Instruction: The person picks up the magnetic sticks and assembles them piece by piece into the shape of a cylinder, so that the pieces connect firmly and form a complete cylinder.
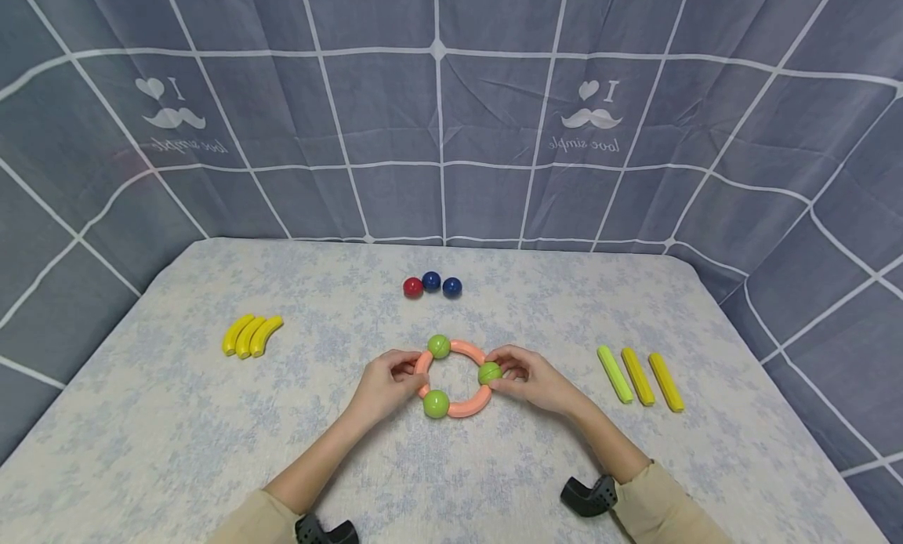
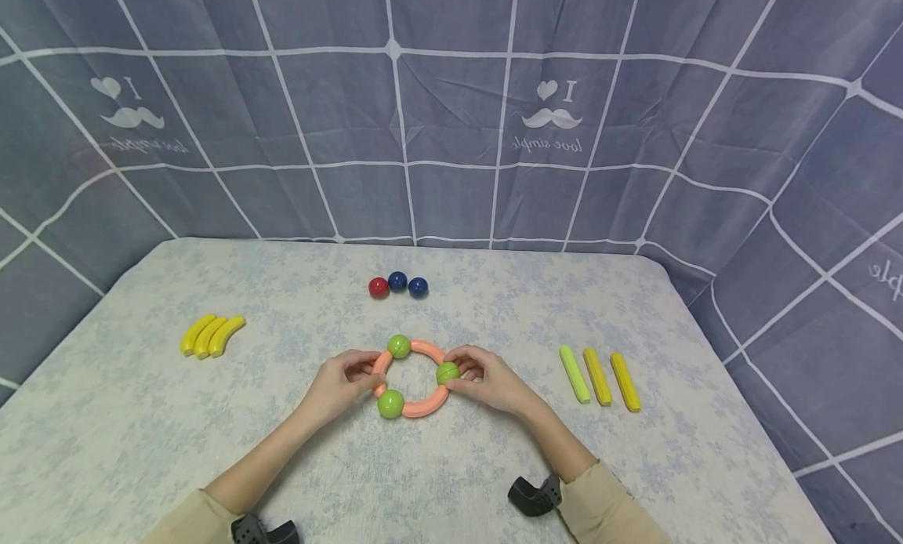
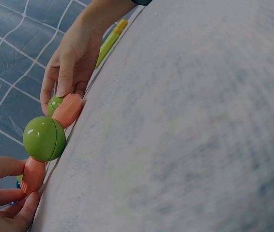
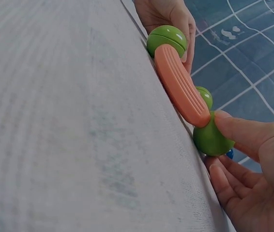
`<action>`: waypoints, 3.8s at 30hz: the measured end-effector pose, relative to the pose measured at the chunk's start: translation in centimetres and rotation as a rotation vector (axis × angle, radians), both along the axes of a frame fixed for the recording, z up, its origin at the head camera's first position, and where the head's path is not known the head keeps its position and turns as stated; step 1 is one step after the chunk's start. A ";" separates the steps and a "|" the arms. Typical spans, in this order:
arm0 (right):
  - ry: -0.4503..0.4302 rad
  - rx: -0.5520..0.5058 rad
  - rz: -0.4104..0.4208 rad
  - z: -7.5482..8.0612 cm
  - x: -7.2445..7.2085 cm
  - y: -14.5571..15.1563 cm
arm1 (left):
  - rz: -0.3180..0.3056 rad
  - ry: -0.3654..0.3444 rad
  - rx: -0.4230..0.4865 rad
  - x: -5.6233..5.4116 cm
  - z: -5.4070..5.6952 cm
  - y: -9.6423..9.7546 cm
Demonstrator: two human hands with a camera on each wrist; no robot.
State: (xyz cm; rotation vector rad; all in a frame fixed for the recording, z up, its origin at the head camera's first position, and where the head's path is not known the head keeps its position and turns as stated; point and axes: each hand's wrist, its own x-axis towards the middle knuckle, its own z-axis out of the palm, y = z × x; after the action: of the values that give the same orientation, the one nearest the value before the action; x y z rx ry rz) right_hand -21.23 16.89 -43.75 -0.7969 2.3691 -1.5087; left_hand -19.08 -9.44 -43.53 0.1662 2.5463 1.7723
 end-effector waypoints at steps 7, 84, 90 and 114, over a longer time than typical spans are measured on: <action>-0.027 0.031 -0.010 0.7 0.0 0.4 | -0.008 0.006 0.004 -0.1 -0.2 0.0; 0.440 -0.192 -0.171 1.5 2.3 -1.5 | -0.086 0.081 0.008 -0.1 -0.4 -0.3; 0.366 0.082 -0.190 0.9 2.2 -1.4 | -0.235 0.165 -0.086 -0.7 -0.6 -0.4; 0.155 0.061 -0.259 1.1 -1.4 -2.7 | -0.528 0.293 0.001 -0.6 -1.0 -0.7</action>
State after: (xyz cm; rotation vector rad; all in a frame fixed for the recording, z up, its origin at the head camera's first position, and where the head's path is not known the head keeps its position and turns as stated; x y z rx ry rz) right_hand -22.66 14.22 -42.62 -0.6334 2.7084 -1.5070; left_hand -19.70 -10.14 -44.51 1.0569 2.3517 1.6258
